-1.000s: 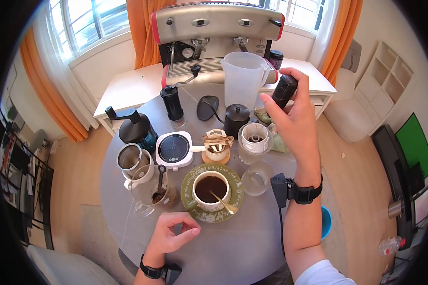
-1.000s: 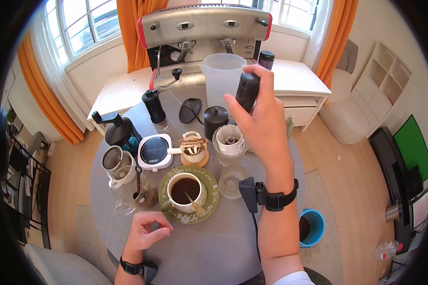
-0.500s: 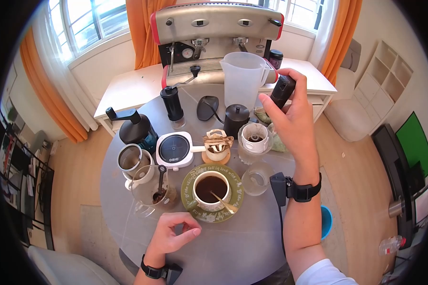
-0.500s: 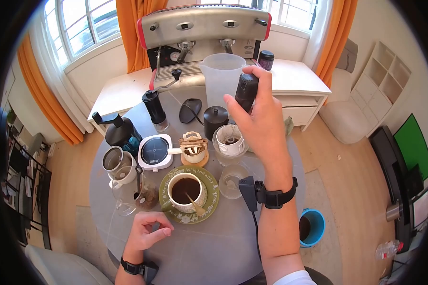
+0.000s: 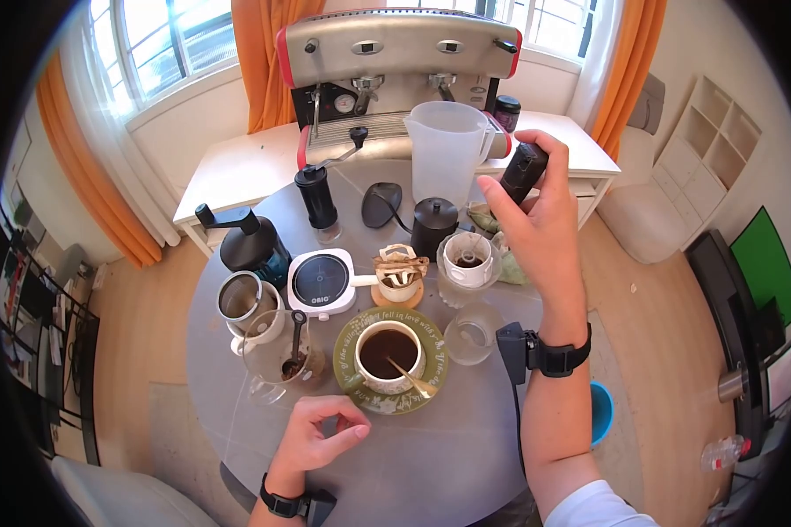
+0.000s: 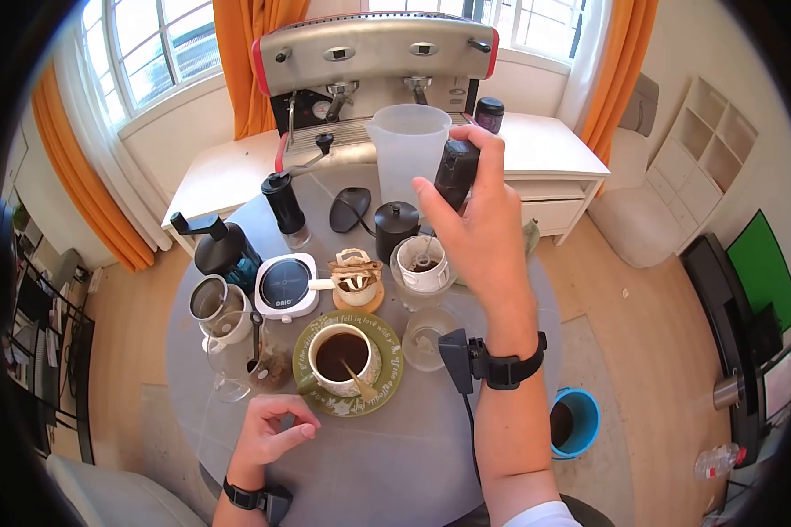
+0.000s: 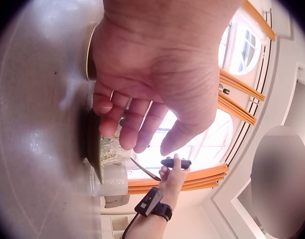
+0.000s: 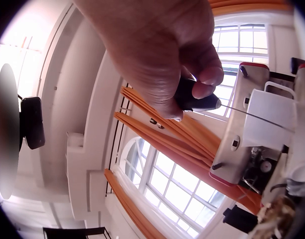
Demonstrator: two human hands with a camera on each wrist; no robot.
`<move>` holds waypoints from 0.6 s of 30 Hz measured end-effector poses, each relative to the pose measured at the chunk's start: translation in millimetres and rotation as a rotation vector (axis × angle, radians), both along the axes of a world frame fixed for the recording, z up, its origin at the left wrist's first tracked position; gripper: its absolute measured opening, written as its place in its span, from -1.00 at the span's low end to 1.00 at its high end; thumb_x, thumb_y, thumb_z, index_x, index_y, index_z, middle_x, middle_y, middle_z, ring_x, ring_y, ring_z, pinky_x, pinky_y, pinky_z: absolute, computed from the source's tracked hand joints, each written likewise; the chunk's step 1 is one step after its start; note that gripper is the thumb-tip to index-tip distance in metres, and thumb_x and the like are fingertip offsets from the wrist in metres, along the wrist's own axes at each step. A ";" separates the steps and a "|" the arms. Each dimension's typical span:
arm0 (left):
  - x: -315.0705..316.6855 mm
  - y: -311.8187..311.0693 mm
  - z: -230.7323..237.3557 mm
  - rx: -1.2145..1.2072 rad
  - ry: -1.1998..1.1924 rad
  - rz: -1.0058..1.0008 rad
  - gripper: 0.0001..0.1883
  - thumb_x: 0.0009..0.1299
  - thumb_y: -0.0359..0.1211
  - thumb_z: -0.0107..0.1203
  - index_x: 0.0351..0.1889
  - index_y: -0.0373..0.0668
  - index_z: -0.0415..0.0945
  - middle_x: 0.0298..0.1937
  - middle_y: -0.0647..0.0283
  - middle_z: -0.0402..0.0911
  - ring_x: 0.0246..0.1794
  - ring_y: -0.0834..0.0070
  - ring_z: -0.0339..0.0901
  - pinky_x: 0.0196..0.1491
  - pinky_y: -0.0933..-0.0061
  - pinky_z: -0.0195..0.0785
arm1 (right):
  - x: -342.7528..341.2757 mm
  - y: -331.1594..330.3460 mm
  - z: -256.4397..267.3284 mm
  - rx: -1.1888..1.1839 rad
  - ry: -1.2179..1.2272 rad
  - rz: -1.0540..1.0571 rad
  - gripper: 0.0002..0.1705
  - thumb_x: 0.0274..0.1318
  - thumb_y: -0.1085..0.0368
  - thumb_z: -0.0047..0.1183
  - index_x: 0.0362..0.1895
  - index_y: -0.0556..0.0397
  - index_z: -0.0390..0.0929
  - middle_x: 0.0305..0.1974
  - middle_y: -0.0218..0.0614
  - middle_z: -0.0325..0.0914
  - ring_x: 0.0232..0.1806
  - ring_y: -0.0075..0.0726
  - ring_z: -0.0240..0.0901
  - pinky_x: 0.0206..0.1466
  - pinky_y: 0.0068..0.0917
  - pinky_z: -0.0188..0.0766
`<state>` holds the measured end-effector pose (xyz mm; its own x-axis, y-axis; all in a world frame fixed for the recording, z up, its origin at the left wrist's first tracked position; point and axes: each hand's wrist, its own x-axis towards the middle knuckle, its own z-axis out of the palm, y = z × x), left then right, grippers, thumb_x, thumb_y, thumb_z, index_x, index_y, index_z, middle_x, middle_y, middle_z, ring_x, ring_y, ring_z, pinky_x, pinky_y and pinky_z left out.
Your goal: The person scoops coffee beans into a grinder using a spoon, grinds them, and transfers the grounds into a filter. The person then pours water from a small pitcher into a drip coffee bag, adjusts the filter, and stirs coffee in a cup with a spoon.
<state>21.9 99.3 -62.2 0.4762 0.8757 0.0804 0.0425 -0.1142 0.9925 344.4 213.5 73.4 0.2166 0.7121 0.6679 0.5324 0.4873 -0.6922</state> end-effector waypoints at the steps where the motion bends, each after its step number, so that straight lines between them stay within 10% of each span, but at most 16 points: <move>1: -0.4 -0.1 -0.4 0.002 -0.001 0.000 -0.94 0.33 -0.47 0.37 -0.31 -0.27 0.72 -0.44 0.32 0.67 -0.47 0.61 0.47 -0.35 0.53 0.30 | -0.7 -2.9 2.7 -0.035 0.010 -0.006 -0.37 0.29 0.27 0.33 0.33 -0.10 0.28 -0.22 -0.14 0.71 -0.31 -0.32 0.71 -0.25 -0.38 0.59; 18: -4.3 0.8 1.8 -0.003 0.034 -0.027 -0.92 0.35 -0.51 0.34 -0.27 -0.36 0.72 -0.35 0.22 0.72 -0.35 0.54 0.62 -0.25 0.52 0.42 | -0.5 -2.7 4.0 0.062 -0.094 -0.053 -0.36 0.42 0.27 0.18 0.48 -0.15 0.22 -0.11 0.02 0.71 -0.13 0.08 0.74 -0.03 -0.19 0.61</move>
